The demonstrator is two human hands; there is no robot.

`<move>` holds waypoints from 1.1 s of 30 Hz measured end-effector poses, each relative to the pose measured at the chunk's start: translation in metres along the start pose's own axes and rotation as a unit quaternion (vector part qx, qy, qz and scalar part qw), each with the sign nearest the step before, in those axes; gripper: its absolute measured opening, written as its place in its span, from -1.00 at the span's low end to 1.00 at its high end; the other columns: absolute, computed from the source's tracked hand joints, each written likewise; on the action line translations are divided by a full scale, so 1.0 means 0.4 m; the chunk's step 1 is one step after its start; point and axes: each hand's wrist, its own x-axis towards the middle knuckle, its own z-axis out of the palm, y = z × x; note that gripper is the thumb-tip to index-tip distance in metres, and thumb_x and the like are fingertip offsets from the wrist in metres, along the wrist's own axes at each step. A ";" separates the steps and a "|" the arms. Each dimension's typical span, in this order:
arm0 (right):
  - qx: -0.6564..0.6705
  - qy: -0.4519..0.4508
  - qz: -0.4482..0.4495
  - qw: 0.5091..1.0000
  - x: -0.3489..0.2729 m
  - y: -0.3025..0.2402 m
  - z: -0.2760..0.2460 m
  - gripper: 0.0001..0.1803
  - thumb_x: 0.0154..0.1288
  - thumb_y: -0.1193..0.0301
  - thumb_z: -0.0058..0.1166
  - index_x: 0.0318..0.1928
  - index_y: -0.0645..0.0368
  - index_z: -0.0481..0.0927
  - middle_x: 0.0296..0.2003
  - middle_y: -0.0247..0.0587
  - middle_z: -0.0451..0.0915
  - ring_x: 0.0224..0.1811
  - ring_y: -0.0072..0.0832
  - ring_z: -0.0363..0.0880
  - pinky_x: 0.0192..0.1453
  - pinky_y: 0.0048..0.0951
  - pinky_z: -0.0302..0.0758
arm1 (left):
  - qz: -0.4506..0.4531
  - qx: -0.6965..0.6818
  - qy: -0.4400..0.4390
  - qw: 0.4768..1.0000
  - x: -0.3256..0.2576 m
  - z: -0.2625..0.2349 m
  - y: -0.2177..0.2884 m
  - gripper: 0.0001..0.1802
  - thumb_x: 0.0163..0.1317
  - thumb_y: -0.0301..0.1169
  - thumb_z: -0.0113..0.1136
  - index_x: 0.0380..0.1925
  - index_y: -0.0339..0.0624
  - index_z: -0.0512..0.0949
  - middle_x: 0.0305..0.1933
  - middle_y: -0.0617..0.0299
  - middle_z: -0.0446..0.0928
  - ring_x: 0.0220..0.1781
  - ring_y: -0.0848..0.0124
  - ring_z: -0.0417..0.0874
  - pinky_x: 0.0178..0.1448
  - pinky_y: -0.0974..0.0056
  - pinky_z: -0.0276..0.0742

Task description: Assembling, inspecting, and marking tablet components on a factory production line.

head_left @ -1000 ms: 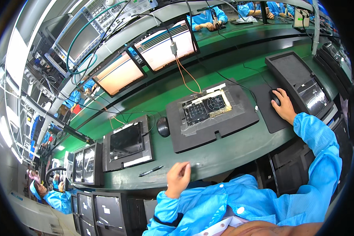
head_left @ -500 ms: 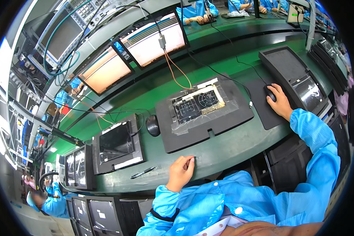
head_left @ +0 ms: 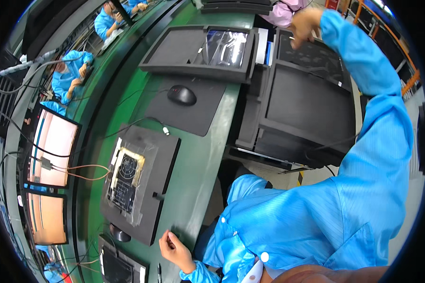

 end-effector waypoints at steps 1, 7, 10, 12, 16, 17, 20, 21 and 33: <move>-0.046 -0.041 -0.002 0.998 -0.042 0.011 0.045 -0.22 0.22 -0.16 0.31 0.18 0.26 0.62 0.02 0.06 0.69 0.10 -0.09 0.68 0.09 -0.12 0.67 | -0.011 0.005 0.001 1.000 -0.010 -0.002 0.004 -0.84 0.47 -0.46 0.17 -0.12 -0.35 0.64 -0.31 0.30 0.56 -0.31 0.59 0.47 -0.23 0.45 0.37; 0.115 -0.005 -0.045 0.992 -0.071 0.164 0.302 0.32 -0.03 -0.21 0.46 0.60 0.12 0.06 0.55 0.06 0.13 0.48 -0.02 0.32 0.49 -0.11 0.33 | -0.004 -0.036 -0.020 0.999 -0.030 -0.003 -0.038 -0.86 0.44 -0.49 0.19 -0.17 -0.37 0.65 -0.38 0.35 0.44 -0.47 0.61 0.28 -0.42 0.41 0.14; 0.133 0.083 -0.132 0.979 -0.085 0.174 0.348 0.37 -0.11 -0.07 0.58 0.61 0.07 0.01 0.62 0.08 -0.10 0.64 -0.02 -0.02 0.65 -0.16 0.07 | 0.041 -0.025 -0.006 0.999 -0.029 -0.004 -0.046 -0.86 0.43 -0.49 0.19 -0.17 -0.37 0.65 -0.39 0.36 0.42 -0.47 0.61 0.26 -0.43 0.40 0.13; 0.120 0.136 -0.188 0.965 -0.056 0.195 0.360 0.20 0.01 -0.02 0.52 0.56 0.13 0.14 0.59 0.10 0.02 0.62 -0.01 0.05 0.63 -0.18 0.11 | 0.055 -0.012 0.003 0.998 -0.018 0.002 -0.044 -0.85 0.44 -0.47 0.19 -0.18 -0.36 0.65 -0.38 0.33 0.49 -0.44 0.59 0.32 -0.39 0.39 0.21; 0.089 0.308 -0.288 0.902 -0.050 0.250 0.382 -0.36 0.19 0.35 0.31 0.28 0.28 0.52 -0.05 0.11 0.71 0.01 -0.06 0.70 0.12 -0.20 0.60 | 0.098 -0.022 0.018 0.995 0.002 0.011 -0.013 -0.85 0.45 -0.48 0.19 -0.16 -0.37 0.65 -0.35 0.20 0.56 -0.36 0.46 0.50 -0.28 0.35 0.41; 0.069 0.343 -0.277 0.895 -0.041 0.223 0.357 -0.46 0.23 0.41 0.23 0.24 0.24 0.55 -0.12 0.10 0.71 -0.09 -0.03 0.71 0.04 -0.18 0.62 | 0.088 -0.033 0.019 0.995 -0.004 0.004 -0.011 -0.85 0.44 -0.49 0.19 -0.16 -0.37 0.65 -0.33 0.20 0.56 -0.35 0.46 0.53 -0.26 0.36 0.43; -0.069 0.505 -0.167 0.844 -0.011 0.223 0.303 -0.76 0.42 0.33 0.09 -0.04 0.20 0.58 -0.25 -0.13 0.59 -0.21 -0.24 0.55 -0.11 -0.23 0.53 | 0.054 -0.102 -0.027 0.993 -0.038 -0.020 -0.028 -0.80 0.49 -0.42 0.18 -0.07 -0.34 0.66 -0.29 0.29 0.56 -0.32 0.58 0.52 -0.22 0.46 0.46; -0.044 0.485 -0.142 0.862 0.039 0.256 0.289 -0.54 0.38 0.39 0.14 0.26 0.19 0.54 0.05 0.14 0.66 0.10 0.03 0.65 0.17 -0.10 0.57 | 0.032 -0.125 -0.057 0.990 -0.054 -0.029 -0.017 -0.81 0.46 -0.44 0.21 -0.06 -0.32 0.66 -0.28 0.29 0.57 -0.35 0.59 0.54 -0.26 0.46 0.47; 0.081 0.441 -0.823 0.349 -0.506 -0.586 0.130 -0.70 0.24 0.63 0.06 -0.01 0.22 0.62 0.01 -0.03 0.69 0.09 -0.05 0.69 0.27 0.09 0.55 | -0.268 -0.754 -0.334 0.497 0.128 -0.094 0.183 0.34 0.14 0.66 -0.19 0.46 -0.46 0.21 0.38 -0.09 0.43 0.45 0.05 0.42 0.49 -0.08 0.36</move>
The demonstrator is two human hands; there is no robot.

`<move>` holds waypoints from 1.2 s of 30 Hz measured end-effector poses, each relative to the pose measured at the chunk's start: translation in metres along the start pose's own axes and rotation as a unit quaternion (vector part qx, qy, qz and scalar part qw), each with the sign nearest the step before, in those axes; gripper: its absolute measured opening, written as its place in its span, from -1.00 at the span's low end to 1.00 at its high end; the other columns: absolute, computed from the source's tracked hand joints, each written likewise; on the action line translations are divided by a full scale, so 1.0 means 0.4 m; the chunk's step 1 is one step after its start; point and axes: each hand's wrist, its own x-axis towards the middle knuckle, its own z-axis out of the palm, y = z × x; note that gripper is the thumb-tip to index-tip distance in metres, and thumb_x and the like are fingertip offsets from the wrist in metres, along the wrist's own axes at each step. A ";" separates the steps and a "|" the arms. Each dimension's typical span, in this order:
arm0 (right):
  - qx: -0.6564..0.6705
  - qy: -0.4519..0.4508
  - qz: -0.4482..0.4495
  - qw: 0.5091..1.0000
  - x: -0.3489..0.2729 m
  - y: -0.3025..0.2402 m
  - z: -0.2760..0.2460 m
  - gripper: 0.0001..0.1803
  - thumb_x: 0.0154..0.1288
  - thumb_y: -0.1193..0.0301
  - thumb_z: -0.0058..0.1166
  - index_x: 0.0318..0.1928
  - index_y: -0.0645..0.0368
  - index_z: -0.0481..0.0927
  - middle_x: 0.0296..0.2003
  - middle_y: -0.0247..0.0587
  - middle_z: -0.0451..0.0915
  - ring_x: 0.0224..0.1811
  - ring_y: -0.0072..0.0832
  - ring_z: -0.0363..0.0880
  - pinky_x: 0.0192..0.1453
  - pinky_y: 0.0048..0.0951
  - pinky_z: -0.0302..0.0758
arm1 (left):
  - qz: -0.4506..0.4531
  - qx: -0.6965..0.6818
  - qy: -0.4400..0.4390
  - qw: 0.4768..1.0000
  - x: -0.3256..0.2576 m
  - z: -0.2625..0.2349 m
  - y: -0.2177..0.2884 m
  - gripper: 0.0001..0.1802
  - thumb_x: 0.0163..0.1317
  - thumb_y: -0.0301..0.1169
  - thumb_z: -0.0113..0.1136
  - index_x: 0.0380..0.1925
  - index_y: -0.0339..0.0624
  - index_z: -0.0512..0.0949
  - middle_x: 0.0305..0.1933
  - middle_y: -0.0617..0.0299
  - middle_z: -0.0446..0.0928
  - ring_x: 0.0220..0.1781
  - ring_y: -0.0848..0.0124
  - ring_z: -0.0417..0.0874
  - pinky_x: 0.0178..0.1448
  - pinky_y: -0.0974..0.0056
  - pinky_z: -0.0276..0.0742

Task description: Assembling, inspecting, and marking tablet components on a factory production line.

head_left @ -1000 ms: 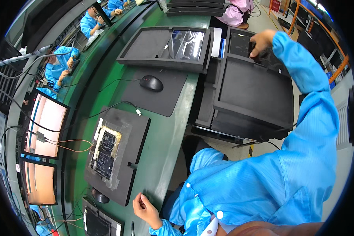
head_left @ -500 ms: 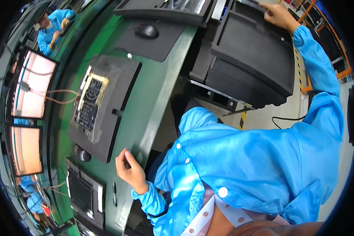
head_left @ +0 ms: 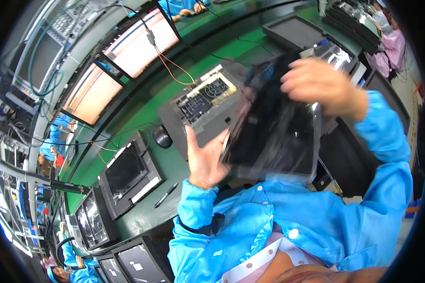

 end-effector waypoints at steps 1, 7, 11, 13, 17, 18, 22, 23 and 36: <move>-0.031 0.001 -0.059 0.998 0.046 0.003 0.066 -0.74 0.28 0.51 0.12 -0.01 0.21 0.62 0.02 -0.09 0.68 0.12 -0.11 0.68 0.32 0.06 0.55 | 0.012 0.044 -0.027 0.999 -0.014 -0.060 0.004 0.08 0.34 0.42 -0.08 0.44 -0.40 0.27 0.32 -0.06 0.50 0.36 0.08 0.52 0.38 -0.03 0.50; -0.188 -0.090 0.133 0.969 -0.113 0.218 0.292 -0.43 0.20 0.50 0.20 0.26 0.15 0.51 0.24 -0.06 0.53 0.24 -0.11 0.57 0.43 -0.09 0.42 | 0.232 0.109 0.195 0.947 -0.150 -0.140 -0.056 -0.48 0.30 -0.54 0.21 0.29 -0.27 0.45 0.21 0.01 0.60 0.19 0.12 0.67 0.29 0.04 0.61; -0.153 -0.119 0.084 0.977 -0.265 0.372 0.397 -0.48 0.13 0.50 0.21 0.17 0.15 0.58 0.16 -0.05 0.58 0.25 -0.07 0.54 0.44 -0.07 0.37 | 0.302 0.050 0.270 0.913 -0.221 -0.158 -0.084 -0.56 0.37 -0.48 0.20 0.24 -0.26 0.48 0.17 0.01 0.63 0.16 0.10 0.69 0.27 0.00 0.63; -0.051 -0.190 0.078 0.977 -0.254 0.391 0.399 -0.59 0.13 0.49 0.22 0.05 0.14 0.62 0.07 -0.05 0.62 0.26 -0.04 0.53 0.38 -0.07 0.42 | 0.318 0.077 0.287 0.900 -0.252 -0.147 -0.084 -0.56 0.38 -0.44 0.23 0.24 -0.28 0.48 0.17 0.01 0.63 0.16 0.10 0.69 0.27 0.02 0.63; 0.024 -0.160 0.110 0.981 -0.199 0.339 0.352 -0.85 0.28 0.49 0.17 -0.14 0.18 0.68 0.01 -0.07 0.64 0.25 -0.06 0.54 0.31 -0.11 0.48 | 0.266 0.200 0.295 0.896 -0.317 -0.130 -0.064 -0.47 0.31 -0.46 0.30 0.27 -0.31 0.45 0.15 0.05 0.62 0.15 0.17 0.67 0.25 0.11 0.61; 0.033 -0.169 0.192 0.966 -0.221 0.332 0.369 -0.87 0.29 0.48 0.18 -0.17 0.21 0.68 0.02 -0.10 0.65 0.25 -0.08 0.53 0.31 -0.14 0.48 | 0.256 0.232 0.293 0.891 -0.321 -0.124 -0.054 -0.47 0.30 -0.46 0.32 0.26 -0.30 0.46 0.15 0.08 0.62 0.16 0.22 0.66 0.26 0.15 0.58; 0.029 -0.187 0.135 0.973 -0.256 0.345 0.373 -0.84 0.30 0.42 0.21 -0.17 0.22 0.66 0.06 -0.12 0.63 0.28 -0.11 0.51 0.34 -0.13 0.45 | 0.228 0.382 0.306 0.842 -0.358 -0.117 -0.034 -0.50 0.21 -0.48 0.45 0.15 -0.27 0.56 0.07 0.26 0.64 0.06 0.45 0.61 0.19 0.30 0.49; 0.034 -0.189 0.128 0.973 -0.260 0.339 0.376 -0.84 0.30 0.42 0.21 -0.17 0.22 0.66 0.06 -0.12 0.63 0.28 -0.11 0.51 0.34 -0.13 0.45 | 0.201 0.411 0.313 0.832 -0.372 -0.111 -0.035 -0.47 0.18 -0.47 0.46 0.16 -0.28 0.56 0.06 0.25 0.65 0.04 0.43 0.63 0.20 0.29 0.49; 0.298 -0.100 0.074 0.947 0.142 -0.015 0.256 -0.80 0.36 0.40 0.24 -0.04 0.14 0.68 -0.29 -0.17 0.65 -0.23 -0.13 0.63 -0.10 -0.20 0.53 | 0.032 0.645 0.320 0.693 -0.433 -0.038 -0.092 -0.60 0.29 -0.35 0.46 -0.02 -0.45 0.63 -0.25 0.03 0.77 -0.20 0.46 0.70 -0.08 0.31 0.61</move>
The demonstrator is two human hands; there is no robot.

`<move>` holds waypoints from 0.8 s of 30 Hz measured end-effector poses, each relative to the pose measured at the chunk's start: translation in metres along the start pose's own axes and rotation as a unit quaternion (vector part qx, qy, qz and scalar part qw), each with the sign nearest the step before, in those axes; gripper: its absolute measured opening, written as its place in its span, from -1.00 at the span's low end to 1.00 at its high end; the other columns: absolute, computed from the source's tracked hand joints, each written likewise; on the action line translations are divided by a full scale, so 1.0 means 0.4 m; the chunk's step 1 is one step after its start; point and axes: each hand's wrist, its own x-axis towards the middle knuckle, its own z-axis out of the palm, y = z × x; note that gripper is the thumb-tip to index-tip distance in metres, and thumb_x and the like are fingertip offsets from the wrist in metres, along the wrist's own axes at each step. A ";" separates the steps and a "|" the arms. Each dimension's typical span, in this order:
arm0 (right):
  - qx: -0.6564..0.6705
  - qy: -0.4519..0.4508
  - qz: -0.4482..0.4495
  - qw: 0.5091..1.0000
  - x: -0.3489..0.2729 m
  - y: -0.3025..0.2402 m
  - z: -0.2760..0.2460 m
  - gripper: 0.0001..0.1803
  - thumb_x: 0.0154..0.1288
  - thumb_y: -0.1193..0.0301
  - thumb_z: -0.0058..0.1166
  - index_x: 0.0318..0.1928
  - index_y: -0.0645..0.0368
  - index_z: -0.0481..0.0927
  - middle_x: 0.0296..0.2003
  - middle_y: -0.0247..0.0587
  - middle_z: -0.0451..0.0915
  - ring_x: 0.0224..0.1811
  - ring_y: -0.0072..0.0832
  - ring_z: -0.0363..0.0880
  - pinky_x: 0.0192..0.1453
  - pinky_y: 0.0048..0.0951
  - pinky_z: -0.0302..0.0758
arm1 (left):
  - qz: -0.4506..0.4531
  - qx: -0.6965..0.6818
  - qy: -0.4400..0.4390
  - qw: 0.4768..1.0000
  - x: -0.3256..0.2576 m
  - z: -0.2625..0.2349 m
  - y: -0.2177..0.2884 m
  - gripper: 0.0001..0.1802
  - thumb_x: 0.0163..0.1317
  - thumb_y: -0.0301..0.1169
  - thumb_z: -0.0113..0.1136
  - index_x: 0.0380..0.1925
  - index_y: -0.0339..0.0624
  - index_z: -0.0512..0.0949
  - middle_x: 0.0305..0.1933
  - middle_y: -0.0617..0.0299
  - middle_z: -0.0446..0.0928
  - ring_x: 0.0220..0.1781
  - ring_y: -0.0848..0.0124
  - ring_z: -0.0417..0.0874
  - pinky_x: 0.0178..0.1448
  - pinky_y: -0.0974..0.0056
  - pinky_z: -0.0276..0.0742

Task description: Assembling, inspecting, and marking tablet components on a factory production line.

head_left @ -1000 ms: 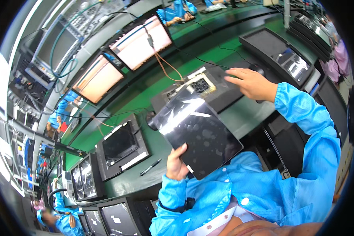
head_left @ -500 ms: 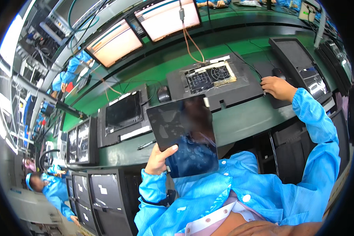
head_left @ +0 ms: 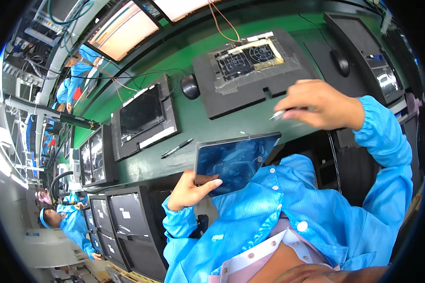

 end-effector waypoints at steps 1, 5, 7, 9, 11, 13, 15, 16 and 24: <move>0.006 0.016 -0.036 0.999 0.012 -0.010 0.018 -0.82 0.37 0.37 0.24 -0.08 0.12 0.69 -0.34 -0.22 0.61 -0.28 -0.19 0.59 -0.11 -0.22 0.50 | 0.022 0.017 -0.021 0.999 0.007 0.003 0.001 -0.59 0.29 -0.35 0.45 0.00 -0.45 0.62 -0.25 0.01 0.77 -0.20 0.45 0.71 -0.08 0.31 0.62; -0.008 0.064 -0.113 0.991 0.039 -0.021 0.071 -0.80 0.27 0.44 0.33 -0.10 0.15 0.70 -0.43 -0.28 0.56 -0.40 -0.31 0.53 -0.24 -0.28 0.42 | -0.002 0.047 -0.061 0.997 0.005 0.011 0.012 -0.59 0.30 -0.36 0.43 0.01 -0.45 0.60 -0.23 -0.01 0.77 -0.19 0.43 0.74 -0.09 0.28 0.64; -0.006 0.061 -0.124 0.990 0.037 -0.032 0.083 -0.80 0.26 0.44 0.33 -0.11 0.16 0.70 -0.43 -0.28 0.56 -0.40 -0.31 0.53 -0.24 -0.28 0.42 | 0.000 0.040 -0.054 0.998 0.002 0.020 0.017 -0.60 0.31 -0.36 0.43 0.01 -0.45 0.61 -0.23 -0.01 0.77 -0.20 0.42 0.74 -0.10 0.28 0.64; -0.019 0.054 -0.112 0.992 0.033 -0.041 0.090 -0.81 0.25 0.44 0.34 -0.13 0.16 0.71 -0.44 -0.28 0.55 -0.41 -0.29 0.53 -0.23 -0.28 0.43 | 0.003 0.033 -0.044 0.998 -0.002 0.025 0.012 -0.60 0.31 -0.36 0.42 0.01 -0.45 0.61 -0.24 -0.01 0.77 -0.20 0.42 0.75 -0.11 0.27 0.64; -0.027 0.040 -0.098 0.994 0.023 -0.041 0.094 -0.83 0.29 0.38 0.30 -0.14 0.13 0.71 -0.41 -0.28 0.56 -0.37 -0.28 0.54 -0.21 -0.27 0.44 | 0.023 0.040 -0.042 0.998 -0.007 0.026 0.005 -0.61 0.31 -0.36 0.42 0.01 -0.44 0.61 -0.23 -0.02 0.77 -0.21 0.40 0.75 -0.11 0.26 0.64; -0.036 0.029 -0.080 0.996 0.018 -0.041 0.097 -0.83 0.33 0.32 0.26 -0.16 0.11 0.70 -0.38 -0.27 0.56 -0.33 -0.27 0.55 -0.18 -0.26 0.44 | 0.020 0.038 -0.043 0.998 -0.008 0.028 -0.002 -0.61 0.31 -0.36 0.42 0.01 -0.44 0.61 -0.23 -0.02 0.77 -0.22 0.40 0.75 -0.11 0.26 0.64; -0.032 0.030 -0.091 0.995 0.017 -0.040 0.100 -0.84 0.32 0.32 0.26 -0.18 0.11 0.70 -0.39 -0.27 0.54 -0.33 -0.26 0.54 -0.19 -0.25 0.43 | 0.017 0.037 -0.045 0.998 -0.008 0.029 -0.005 -0.60 0.31 -0.36 0.42 0.01 -0.44 0.61 -0.23 -0.03 0.77 -0.22 0.40 0.75 -0.11 0.27 0.64; -0.032 0.031 -0.090 0.995 0.016 -0.041 0.099 -0.84 0.32 0.32 0.26 -0.18 0.11 0.70 -0.39 -0.27 0.54 -0.33 -0.26 0.54 -0.19 -0.25 0.43 | 0.015 0.039 -0.047 0.998 -0.008 0.030 -0.005 -0.61 0.31 -0.35 0.42 0.00 -0.44 0.61 -0.23 -0.03 0.77 -0.23 0.40 0.75 -0.12 0.27 0.64; -0.072 -0.041 -0.088 0.993 0.027 -0.069 0.082 -0.88 0.30 0.37 0.21 -0.33 0.13 0.63 -0.42 -0.26 0.54 -0.33 -0.26 0.54 -0.09 -0.28 0.41 | 0.007 0.040 -0.050 0.998 -0.003 0.044 -0.003 -0.63 0.31 -0.34 0.43 -0.08 -0.45 0.64 -0.28 -0.02 0.77 -0.27 0.38 0.76 -0.17 0.27 0.63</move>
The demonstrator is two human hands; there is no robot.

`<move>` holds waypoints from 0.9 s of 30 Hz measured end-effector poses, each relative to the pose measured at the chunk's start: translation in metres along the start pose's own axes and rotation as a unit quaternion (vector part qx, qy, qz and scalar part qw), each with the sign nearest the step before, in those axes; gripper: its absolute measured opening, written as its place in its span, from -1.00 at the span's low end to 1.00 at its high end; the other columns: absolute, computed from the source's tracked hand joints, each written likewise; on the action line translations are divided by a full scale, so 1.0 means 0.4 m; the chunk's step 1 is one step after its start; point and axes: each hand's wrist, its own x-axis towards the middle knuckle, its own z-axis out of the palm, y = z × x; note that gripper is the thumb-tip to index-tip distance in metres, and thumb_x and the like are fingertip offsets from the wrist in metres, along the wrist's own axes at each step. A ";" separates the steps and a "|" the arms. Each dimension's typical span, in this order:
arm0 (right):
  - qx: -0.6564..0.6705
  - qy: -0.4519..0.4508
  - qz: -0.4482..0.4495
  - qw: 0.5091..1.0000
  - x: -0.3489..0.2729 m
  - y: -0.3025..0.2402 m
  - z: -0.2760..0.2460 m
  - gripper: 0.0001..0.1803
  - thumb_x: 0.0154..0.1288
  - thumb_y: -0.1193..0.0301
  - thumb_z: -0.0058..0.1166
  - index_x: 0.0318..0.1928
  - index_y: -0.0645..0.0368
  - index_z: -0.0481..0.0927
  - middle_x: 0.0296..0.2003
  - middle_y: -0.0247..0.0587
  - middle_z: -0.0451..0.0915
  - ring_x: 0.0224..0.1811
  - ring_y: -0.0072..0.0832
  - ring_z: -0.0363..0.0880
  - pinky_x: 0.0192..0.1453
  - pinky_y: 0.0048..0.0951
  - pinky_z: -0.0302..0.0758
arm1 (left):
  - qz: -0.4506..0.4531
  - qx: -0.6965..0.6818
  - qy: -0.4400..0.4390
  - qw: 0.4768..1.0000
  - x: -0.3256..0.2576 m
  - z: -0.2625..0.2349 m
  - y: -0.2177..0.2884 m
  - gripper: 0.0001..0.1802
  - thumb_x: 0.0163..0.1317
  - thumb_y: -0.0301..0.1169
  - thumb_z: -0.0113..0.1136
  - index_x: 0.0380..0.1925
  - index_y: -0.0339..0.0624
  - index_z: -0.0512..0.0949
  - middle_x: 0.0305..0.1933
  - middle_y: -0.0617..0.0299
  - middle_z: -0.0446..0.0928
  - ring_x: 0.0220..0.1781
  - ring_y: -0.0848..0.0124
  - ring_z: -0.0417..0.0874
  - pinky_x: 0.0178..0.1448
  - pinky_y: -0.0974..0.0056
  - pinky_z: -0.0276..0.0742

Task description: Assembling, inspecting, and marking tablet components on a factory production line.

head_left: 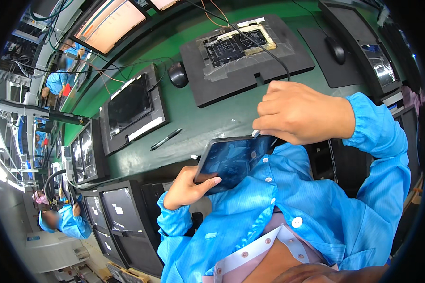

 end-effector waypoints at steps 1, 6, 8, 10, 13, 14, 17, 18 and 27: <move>0.002 -0.001 0.001 1.000 0.006 -0.001 -0.004 -0.88 0.30 0.37 0.21 -0.33 0.13 0.63 -0.42 -0.26 0.54 -0.33 -0.26 0.54 -0.09 -0.28 0.41 | 0.018 0.016 -0.001 1.000 0.002 0.001 -0.004 -0.64 0.30 -0.34 0.43 -0.09 -0.46 0.64 -0.29 -0.02 0.77 -0.29 0.37 0.76 -0.18 0.26 0.63; -0.002 -0.074 0.014 0.997 0.029 0.015 -0.006 -0.90 0.33 0.41 0.20 -0.22 0.17 0.65 -0.40 -0.29 0.55 -0.29 -0.30 0.59 0.23 -0.17 0.40 | 0.033 0.004 0.040 0.999 0.012 0.017 -0.021 -0.64 0.28 -0.35 0.45 -0.11 -0.46 0.65 -0.33 -0.04 0.76 -0.30 0.32 0.78 -0.19 0.25 0.64; 0.011 -0.068 0.010 0.998 0.023 0.031 -0.004 -0.90 0.33 0.41 0.20 -0.21 0.17 0.66 -0.39 -0.28 0.56 -0.27 -0.29 0.60 0.27 -0.14 0.38 | 0.039 0.020 0.032 0.999 0.025 0.013 -0.024 -0.65 0.27 -0.36 0.46 -0.12 -0.47 0.64 -0.30 -0.06 0.76 -0.28 0.30 0.79 -0.18 0.24 0.65; 0.023 -0.064 0.004 0.998 0.015 0.041 0.002 -0.89 0.34 0.41 0.19 -0.20 0.16 0.66 -0.37 -0.28 0.58 -0.25 -0.28 0.62 0.31 -0.11 0.37 | 0.017 0.041 0.019 0.999 0.040 0.008 -0.006 -0.65 0.27 -0.38 0.45 -0.11 -0.47 0.64 -0.26 -0.08 0.76 -0.26 0.30 0.79 -0.16 0.24 0.65; -0.032 -0.026 -0.020 0.999 0.013 0.060 -0.008 -0.87 0.27 0.39 0.28 -0.26 0.17 0.64 -0.38 -0.27 0.57 -0.28 -0.24 0.59 0.14 -0.13 0.46 | -0.002 0.037 0.020 0.999 0.065 -0.003 0.019 -0.64 0.29 -0.39 0.44 -0.06 -0.46 0.62 -0.18 -0.05 0.76 -0.20 0.33 0.78 -0.09 0.24 0.65; -0.099 0.119 -0.008 0.988 0.012 0.058 -0.014 -0.84 0.25 0.37 0.29 -0.32 0.17 0.60 -0.43 -0.25 0.54 -0.27 -0.21 0.58 0.05 -0.18 0.47 | -0.004 0.009 0.028 1.000 0.073 -0.011 0.028 -0.63 0.30 -0.39 0.43 -0.02 -0.44 0.62 -0.15 0.00 0.76 -0.16 0.36 0.76 -0.04 0.25 0.65; -0.021 0.184 0.124 0.975 -0.055 0.092 -0.060 -0.78 0.23 0.38 0.36 -0.34 0.18 0.55 -0.39 -0.20 0.53 -0.26 -0.30 0.55 -0.09 -0.31 0.52 | 0.001 -0.129 0.031 0.991 0.098 -0.068 0.055 -0.60 0.31 -0.39 0.42 0.05 -0.40 0.60 -0.09 0.13 0.74 -0.09 0.45 0.70 0.06 0.26 0.62; 0.145 0.149 0.211 0.955 -0.059 0.095 -0.056 -0.74 0.30 0.33 0.35 -0.18 0.22 0.58 -0.27 -0.21 0.59 -0.18 -0.36 0.58 -0.02 -0.33 0.53 | 0.016 -0.161 0.016 0.987 0.117 -0.085 0.090 -0.59 0.31 -0.40 0.43 0.08 -0.36 0.60 -0.05 0.22 0.71 -0.08 0.50 0.65 0.10 0.27 0.61; 0.591 0.244 0.431 0.637 -0.197 0.295 -0.019 -0.50 0.51 0.19 0.15 0.32 0.13 0.43 0.06 -0.32 0.63 0.11 -0.45 0.63 0.15 -0.18 0.60 | 0.174 -0.002 0.348 0.921 0.504 -0.176 0.196 -0.17 0.18 -0.20 0.53 0.34 -0.41 0.38 0.22 -0.09 0.56 0.25 0.21 0.58 0.36 0.17 0.46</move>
